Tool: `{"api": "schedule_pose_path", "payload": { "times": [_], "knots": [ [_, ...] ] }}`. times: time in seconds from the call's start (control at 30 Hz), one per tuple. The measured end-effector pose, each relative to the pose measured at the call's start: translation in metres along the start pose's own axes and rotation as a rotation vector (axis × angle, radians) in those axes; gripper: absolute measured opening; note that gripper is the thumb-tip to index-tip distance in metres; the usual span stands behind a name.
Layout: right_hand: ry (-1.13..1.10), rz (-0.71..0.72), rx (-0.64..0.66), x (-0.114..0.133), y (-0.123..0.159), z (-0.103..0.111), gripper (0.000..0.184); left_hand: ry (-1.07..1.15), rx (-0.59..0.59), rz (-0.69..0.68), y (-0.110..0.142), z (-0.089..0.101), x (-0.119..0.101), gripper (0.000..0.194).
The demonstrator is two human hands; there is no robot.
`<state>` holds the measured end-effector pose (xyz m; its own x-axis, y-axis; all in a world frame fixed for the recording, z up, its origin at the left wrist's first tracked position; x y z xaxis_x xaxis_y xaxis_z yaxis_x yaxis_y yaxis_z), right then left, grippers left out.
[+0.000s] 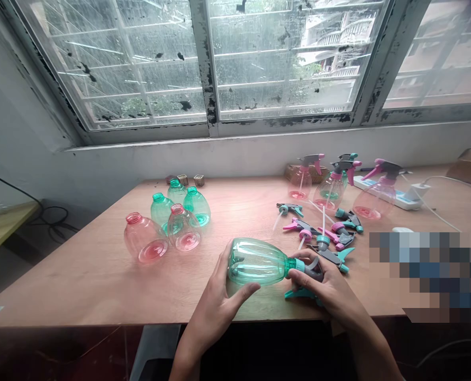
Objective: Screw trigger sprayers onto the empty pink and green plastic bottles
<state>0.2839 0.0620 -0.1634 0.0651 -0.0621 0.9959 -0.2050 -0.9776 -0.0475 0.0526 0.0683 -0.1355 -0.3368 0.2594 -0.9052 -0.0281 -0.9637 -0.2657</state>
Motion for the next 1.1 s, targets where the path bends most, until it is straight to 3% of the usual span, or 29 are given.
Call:
{"api": "schedule_pose_path", "payload": {
  "times": [1.1],
  "knots": [
    [0.013,0.015,-0.007,0.0026,0.0004,0.0001,0.036,0.026,-0.012,-0.004,-0.0002,0.0004,0.0026,0.084]
  ]
}}
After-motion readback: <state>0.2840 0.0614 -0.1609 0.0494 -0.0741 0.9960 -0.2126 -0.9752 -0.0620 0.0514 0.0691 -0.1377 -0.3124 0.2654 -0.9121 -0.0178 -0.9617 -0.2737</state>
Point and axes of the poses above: each hand's wrist, its own y-axis away from the middle knuckle, its own z-axis out of the back of the hand, x = y × z, the point moved 6 cm from there along -y, towards the middle knuckle, and after that the axes turned 15 degrees about -x, right-handed, at the moved point
